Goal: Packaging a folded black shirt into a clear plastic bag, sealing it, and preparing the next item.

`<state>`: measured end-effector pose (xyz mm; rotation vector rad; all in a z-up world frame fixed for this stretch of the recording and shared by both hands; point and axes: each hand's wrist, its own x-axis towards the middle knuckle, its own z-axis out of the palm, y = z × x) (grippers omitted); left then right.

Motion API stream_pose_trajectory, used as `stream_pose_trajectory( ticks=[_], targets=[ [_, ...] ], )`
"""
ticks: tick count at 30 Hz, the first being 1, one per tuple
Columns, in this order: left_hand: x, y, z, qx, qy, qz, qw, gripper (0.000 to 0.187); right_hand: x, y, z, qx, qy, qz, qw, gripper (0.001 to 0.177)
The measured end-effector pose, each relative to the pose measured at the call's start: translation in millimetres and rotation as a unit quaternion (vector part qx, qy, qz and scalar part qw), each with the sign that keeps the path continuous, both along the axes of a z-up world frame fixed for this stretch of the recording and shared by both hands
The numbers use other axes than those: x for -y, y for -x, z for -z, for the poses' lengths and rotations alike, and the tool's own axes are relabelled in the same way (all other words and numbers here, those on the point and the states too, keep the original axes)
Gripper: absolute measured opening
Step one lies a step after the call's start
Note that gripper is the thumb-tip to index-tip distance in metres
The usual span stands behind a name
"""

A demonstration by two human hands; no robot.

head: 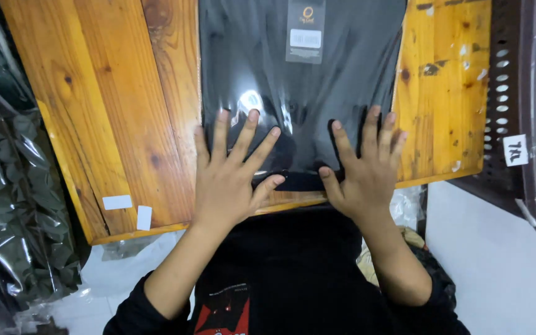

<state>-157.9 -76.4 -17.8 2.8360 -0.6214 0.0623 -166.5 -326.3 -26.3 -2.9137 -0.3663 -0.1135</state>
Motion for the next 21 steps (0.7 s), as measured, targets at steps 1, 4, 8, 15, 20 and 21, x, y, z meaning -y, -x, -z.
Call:
stream_pose_trajectory(
  ticks=[1,4,8,15,20,21],
  targets=[
    [-1.1,-1.3,-1.9,-0.011,0.015,-0.002,1.0,0.069,0.8,0.4,0.0,0.0,-0.007,0.006,1.0,0.067],
    [-5.4,0.5,-7.9,-0.041,0.045,-0.005,0.998,0.069,2.4,3.8,-1.1,-0.008,-0.029,0.007,1.0,0.065],
    [-12.7,-0.7,-5.1,-0.08,0.29,-0.079,0.95,0.074,10.1,4.8,-6.8,0.019,-0.184,0.018,0.983,0.056],
    [-39.7,-33.9,0.2,-0.08,0.448,-0.243,0.856,0.06,-16.9,1.5,-20.5,0.086,-0.141,-0.008,0.986,0.062],
    [-57.7,-54.7,25.4,-0.261,0.652,-0.246,0.668,0.05,-38.6,-22.2,-26.8,0.072,-0.135,-0.056,0.987,0.068],
    [-59.3,-51.9,24.1,-0.26,0.652,-0.242,0.67,0.05,-42.9,-21.0,-24.5,0.076,-0.136,-0.054,0.986,0.068]
  ],
)
